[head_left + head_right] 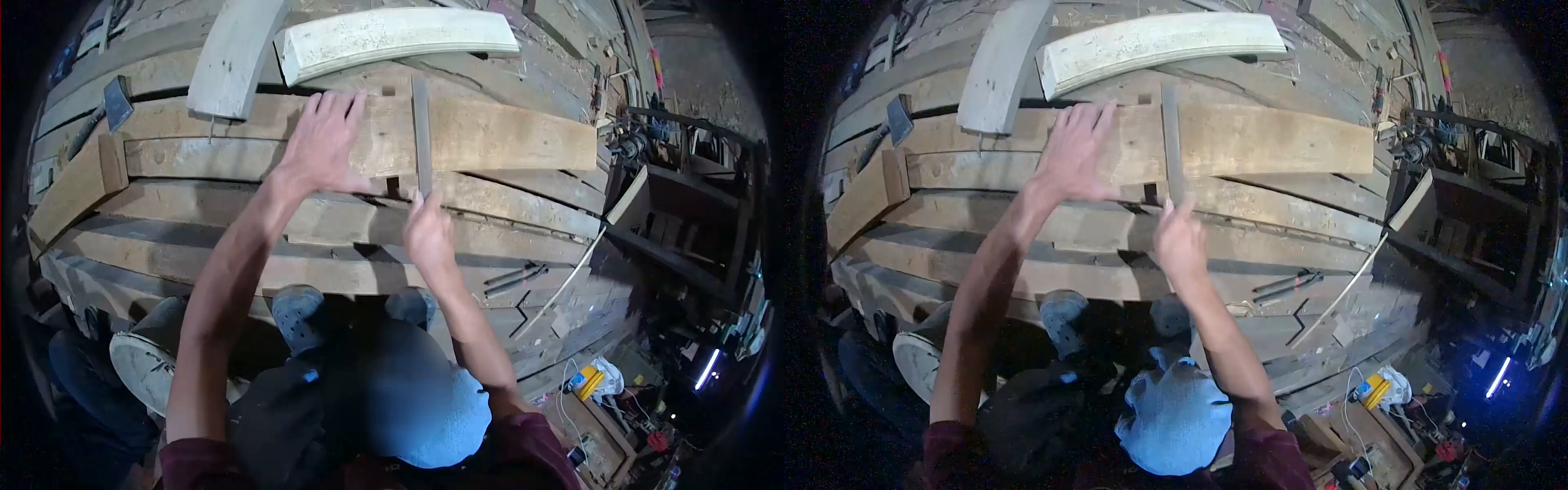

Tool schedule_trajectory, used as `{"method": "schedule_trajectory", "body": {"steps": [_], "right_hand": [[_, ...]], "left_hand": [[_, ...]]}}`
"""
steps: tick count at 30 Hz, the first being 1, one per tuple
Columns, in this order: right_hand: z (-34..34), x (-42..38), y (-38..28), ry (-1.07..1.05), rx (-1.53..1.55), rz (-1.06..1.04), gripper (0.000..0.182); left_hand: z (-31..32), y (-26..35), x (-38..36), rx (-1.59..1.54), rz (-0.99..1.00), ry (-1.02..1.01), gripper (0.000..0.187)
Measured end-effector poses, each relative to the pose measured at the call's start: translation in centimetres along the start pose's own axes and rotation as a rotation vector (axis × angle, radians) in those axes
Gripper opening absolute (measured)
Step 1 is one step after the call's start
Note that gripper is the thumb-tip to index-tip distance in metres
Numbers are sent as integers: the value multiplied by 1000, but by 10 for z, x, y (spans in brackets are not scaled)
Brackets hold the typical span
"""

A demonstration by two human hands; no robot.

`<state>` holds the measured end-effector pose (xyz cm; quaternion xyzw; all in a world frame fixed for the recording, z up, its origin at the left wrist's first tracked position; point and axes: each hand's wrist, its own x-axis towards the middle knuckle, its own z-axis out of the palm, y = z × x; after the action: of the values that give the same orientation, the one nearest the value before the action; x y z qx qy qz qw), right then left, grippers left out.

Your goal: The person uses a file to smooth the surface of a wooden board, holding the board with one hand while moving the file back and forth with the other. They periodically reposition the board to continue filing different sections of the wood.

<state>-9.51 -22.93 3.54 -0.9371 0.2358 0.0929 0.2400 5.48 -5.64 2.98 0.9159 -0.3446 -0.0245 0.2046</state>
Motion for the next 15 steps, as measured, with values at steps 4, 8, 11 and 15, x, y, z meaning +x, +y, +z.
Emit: {"method": "schedule_trajectory", "body": {"steps": [4,8,11,15], "right_hand": [[-2,-22,5,-31,-97,16,33],[0,-3,10,-66,-57,26,32],[8,-39,18,-60,-88,67,32],[5,9,-1,-23,-40,-98,31]], "left_hand": [[-1,0,1,25,6,8,119],[6,3,-6,-19,-4,-11,121],[4,-2,0,25,-17,-23,119],[-3,1,1,-17,-33,-48,120]]}}
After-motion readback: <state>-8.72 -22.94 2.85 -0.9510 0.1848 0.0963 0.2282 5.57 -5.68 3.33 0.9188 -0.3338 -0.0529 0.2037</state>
